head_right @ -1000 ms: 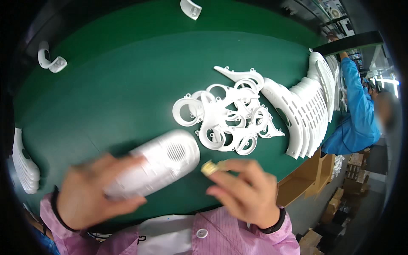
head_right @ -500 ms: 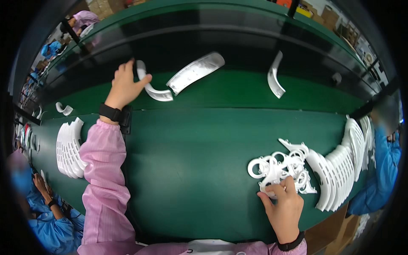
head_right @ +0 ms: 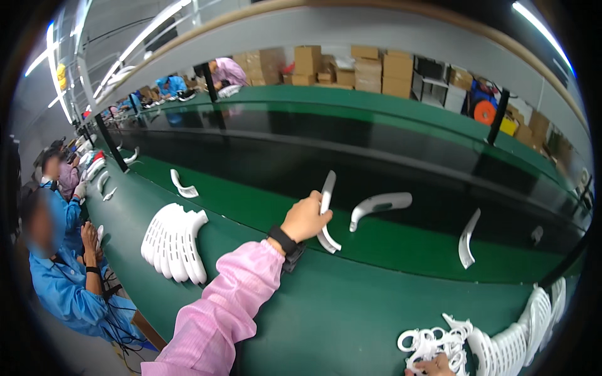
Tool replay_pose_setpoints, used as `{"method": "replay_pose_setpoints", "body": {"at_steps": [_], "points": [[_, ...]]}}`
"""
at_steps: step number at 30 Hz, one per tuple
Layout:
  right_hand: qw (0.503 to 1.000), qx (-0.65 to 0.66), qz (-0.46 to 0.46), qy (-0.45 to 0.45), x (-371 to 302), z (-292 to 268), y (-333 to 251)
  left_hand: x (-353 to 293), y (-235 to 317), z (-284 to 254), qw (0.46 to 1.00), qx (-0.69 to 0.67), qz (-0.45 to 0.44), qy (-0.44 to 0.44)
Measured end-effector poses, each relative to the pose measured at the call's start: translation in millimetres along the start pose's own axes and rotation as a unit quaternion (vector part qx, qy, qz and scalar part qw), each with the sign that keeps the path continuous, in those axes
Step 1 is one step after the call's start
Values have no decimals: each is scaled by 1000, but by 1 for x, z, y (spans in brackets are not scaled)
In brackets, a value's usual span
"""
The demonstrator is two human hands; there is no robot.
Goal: Assemble small plastic components on a production line.
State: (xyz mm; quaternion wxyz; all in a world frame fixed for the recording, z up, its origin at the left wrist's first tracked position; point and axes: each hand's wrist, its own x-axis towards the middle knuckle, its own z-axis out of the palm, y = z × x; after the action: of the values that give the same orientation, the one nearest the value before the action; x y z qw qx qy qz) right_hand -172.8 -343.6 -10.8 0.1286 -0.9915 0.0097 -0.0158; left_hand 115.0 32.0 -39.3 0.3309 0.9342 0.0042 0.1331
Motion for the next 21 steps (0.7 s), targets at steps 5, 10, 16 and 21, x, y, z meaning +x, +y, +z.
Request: {"method": "replay_pose_setpoints", "body": {"at_steps": [5,10,16,21], "points": [[998,52,-7,-30,-7,-25,0,-64,43,-65,986,-2,156,-49],[959,115,-260,13,-13,-35,1,-164,62,-62,930,109,295,-192],[976,111,-123,-139,-19,-20,-18,-191,76,-91,889,41,348,-295],[979,88,-113,-147,-17,-19,-24,-187,92,-180,779,-302,354,-420]]}}
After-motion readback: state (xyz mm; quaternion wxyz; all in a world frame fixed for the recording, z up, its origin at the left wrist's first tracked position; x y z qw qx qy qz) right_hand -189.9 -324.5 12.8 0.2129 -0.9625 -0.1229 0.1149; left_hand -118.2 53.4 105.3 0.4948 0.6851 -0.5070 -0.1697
